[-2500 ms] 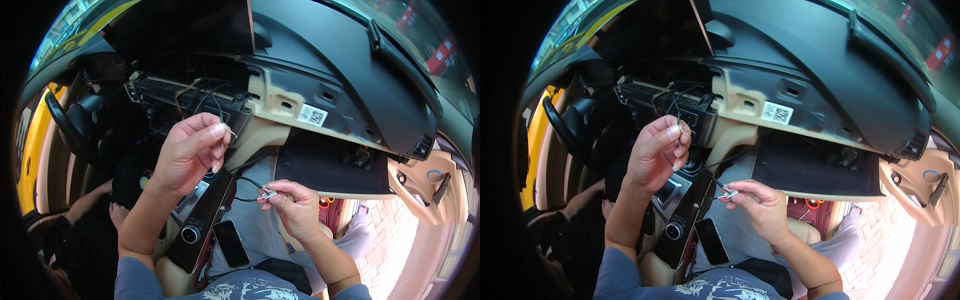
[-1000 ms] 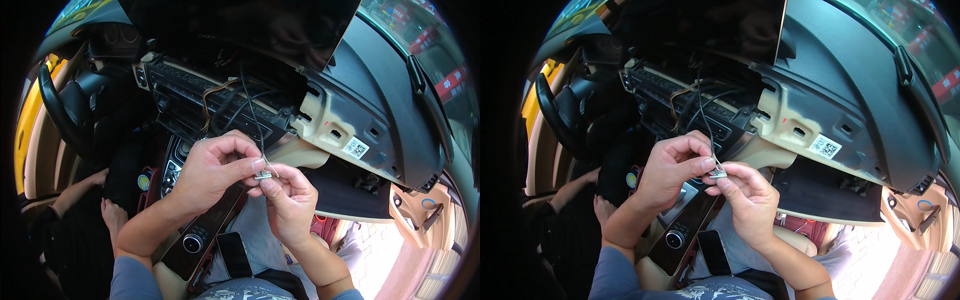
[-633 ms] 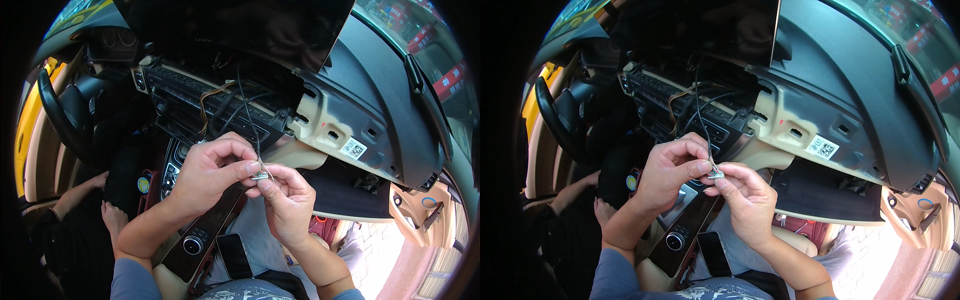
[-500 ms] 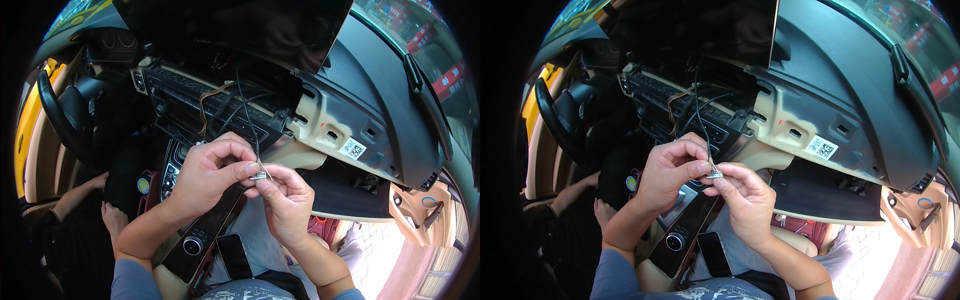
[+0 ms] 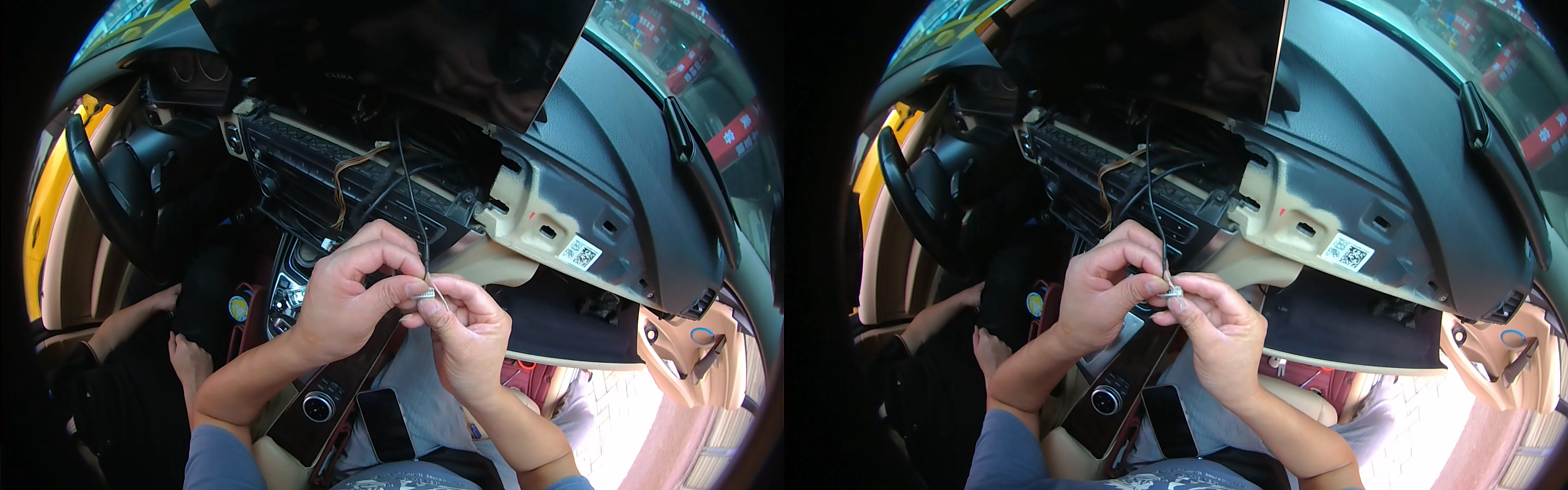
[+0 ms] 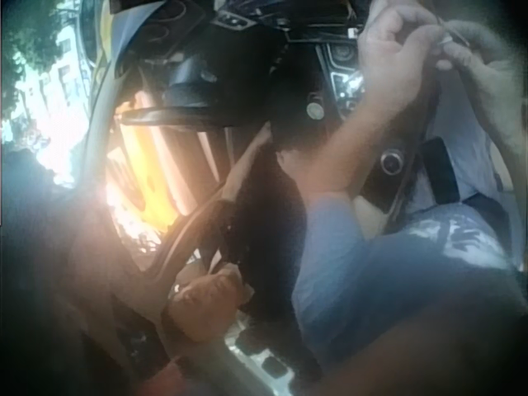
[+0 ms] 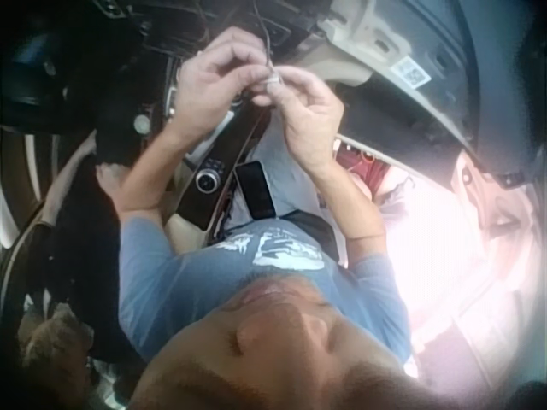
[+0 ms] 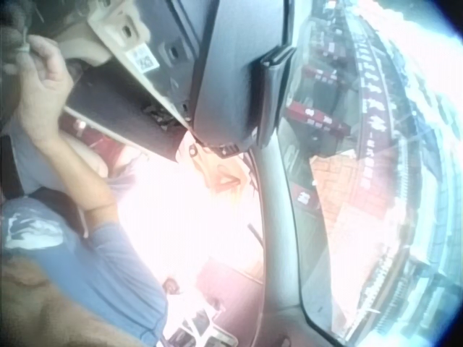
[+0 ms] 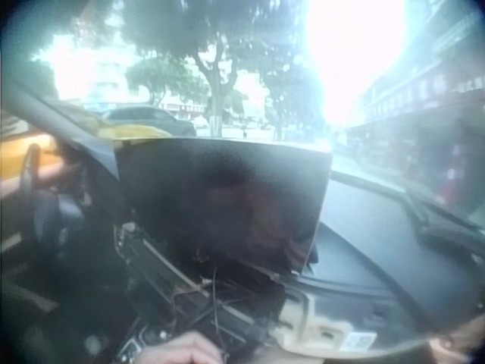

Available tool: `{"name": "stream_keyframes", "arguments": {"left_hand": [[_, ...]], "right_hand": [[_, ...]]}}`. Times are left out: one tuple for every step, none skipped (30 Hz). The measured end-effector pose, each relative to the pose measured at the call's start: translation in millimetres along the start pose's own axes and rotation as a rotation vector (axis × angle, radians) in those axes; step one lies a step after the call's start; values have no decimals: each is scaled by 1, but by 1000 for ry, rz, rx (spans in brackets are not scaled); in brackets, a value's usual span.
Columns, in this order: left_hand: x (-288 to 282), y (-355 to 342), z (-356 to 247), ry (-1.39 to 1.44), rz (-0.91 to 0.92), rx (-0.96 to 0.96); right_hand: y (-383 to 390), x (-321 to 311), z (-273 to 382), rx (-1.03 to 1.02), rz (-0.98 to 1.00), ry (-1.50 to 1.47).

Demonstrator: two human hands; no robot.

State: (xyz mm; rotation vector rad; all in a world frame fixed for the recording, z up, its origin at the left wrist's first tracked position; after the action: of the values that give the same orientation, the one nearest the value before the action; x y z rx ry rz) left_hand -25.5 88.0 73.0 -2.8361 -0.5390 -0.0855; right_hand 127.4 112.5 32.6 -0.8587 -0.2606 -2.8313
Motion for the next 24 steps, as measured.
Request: {"name": "stream_keyframes", "arguments": {"left_hand": [[0, 0, 1, -5, -4, -3], [-1, 0, 1, -3, -7, -4], [-1, -1, 1, 4, -9, -3], [-1, -1, 1, -13, -1, 9], [-1, -2, 0, -24, 8, 25], [-2, -2, -1, -31, 16, 38], [-2, -2, -2, -51, 20, 49], [-2, -3, -2, -66, 24, 58], [-2, -3, -3, -80, 28, 68], [-3, -3, -3, -94, 32, 72], [-3, -3, -4, -108, 36, 78], [-3, -3, -5, -122, 39, 85], [-4, -3, -4, -121, 41, 75], [-4, -4, -4, -121, 42, 68], [-4, -4, -4, -120, 42, 60], [-4, -4, -4, -125, 44, 64], [-4, -5, -5, -130, 46, 68], [-4, -5, -5, -136, 47, 72], [-4, -5, -5, -128, 46, 57], [-4, -4, -4, -121, 44, 43], [-5, -4, -4, -114, 41, 29], [-4, -4, -6, -143, 50, 74], [-3, -5, -8, -173, 58, 118], [-3, -5, -10, -209, 66, 166]], "right_hand": [[0, 0, 0, 8, -4, -14], [0, 0, 0, 5, -5, -1], [0, 0, -1, 7, -8, 2], [-1, 1, -1, 17, -11, -16], [-1, 1, -1, 10, -10, 6], [-1, 1, -1, 10, -10, 8], [-1, 1, -2, 18, -14, -8], [-1, 2, -1, 10, -8, 6], [-1, 2, -2, 10, -6, 4], [-1, 2, -2, 9, -4, 2], [-1, 1, -2, 11, -3, 3], [-1, 1, -3, 12, -2, 3], [-1, 0, -4, 20, -2, -11], [-1, 1, -3, 8, 20, 3], [-1, 1, -3, 2, 41, 2], [-1, 2, -2, 0, 64, -19], [-1, 1, -2, -5, 62, 3], [-1, 1, -3, -6, 61, 4], [-1, 1, -3, 2, 58, -12], [-1, 1, -3, -6, 58, 5], [-1, 0, -3, -5, 57, 5], [-2, 0, -3, 4, 53, -11], [-2, 0, -3, -5, 56, 2], [-2, 0, -3, -5, 56, -2]]}}
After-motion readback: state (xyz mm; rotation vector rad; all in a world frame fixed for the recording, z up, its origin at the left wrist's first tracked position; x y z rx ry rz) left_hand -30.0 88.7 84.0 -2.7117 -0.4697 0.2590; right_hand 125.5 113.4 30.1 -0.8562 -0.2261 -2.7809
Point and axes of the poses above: each hand's wrist, its own y-axis away from the middle knuckle, its own x-axis out of the palm, z = x × y, the point moved 7 cm from there along -y, towards the middle knuckle, and after that the axes turned 15 degrees about -z, right-handed, at the moved point
